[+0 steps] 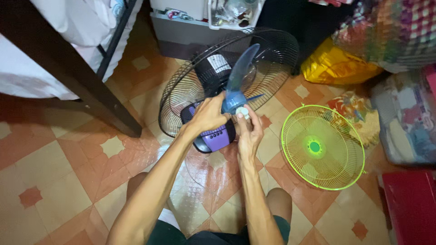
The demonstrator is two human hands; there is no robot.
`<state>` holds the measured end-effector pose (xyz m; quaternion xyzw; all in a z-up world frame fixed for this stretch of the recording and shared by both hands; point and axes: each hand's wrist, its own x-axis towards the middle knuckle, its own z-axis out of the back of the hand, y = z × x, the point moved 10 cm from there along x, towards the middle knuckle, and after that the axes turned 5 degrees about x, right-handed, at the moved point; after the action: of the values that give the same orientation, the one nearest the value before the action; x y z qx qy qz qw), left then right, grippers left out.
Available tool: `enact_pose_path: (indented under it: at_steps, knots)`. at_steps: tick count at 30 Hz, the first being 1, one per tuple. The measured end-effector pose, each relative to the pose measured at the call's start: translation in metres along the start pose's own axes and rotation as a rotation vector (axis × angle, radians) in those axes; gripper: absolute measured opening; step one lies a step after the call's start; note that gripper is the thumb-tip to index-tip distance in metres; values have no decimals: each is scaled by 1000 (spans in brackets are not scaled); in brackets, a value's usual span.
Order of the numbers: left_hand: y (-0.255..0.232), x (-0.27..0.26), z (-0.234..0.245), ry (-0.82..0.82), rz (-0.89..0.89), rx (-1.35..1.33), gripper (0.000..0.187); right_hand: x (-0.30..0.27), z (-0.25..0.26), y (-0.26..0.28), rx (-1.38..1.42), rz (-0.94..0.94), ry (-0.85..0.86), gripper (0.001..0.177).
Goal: The person disassembles a standing fan by removing the front grill and fan blades, then reassembles it by placing the blades back on the motor, securing them with a nut, and reattaching the front grill. The fan is then placed upright on the floor.
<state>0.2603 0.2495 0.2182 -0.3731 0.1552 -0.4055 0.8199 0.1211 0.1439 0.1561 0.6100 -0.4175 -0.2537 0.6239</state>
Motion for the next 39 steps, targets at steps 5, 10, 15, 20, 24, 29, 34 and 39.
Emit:
enact_pose_path:
  at_steps: [5,10,15,20,24,29,34,39]
  knots:
    - [5,2,1,27,-22,20,59,-10,-1,1,-69,17,-57,38]
    - [9,6,-2,61,-2,77,61,-8,-10,6,197,55,11,32]
    - [12,9,-4,84,28,75,66,-15,1,12,-177,66,-133,25]
    - [11,9,-3,87,16,74,65,-11,-7,13,-132,48,-105,24]
    - [11,11,-5,97,25,94,66,-10,-10,31,-254,77,-85,25]
    - [12,11,-5,87,4,50,69,-9,-16,56,-368,213,-39,23]
    - [13,11,-3,62,-17,31,68,-1,-14,36,-381,55,-48,18]
    - [14,11,-5,51,-39,-21,64,4,-13,16,-345,-130,-3,26]
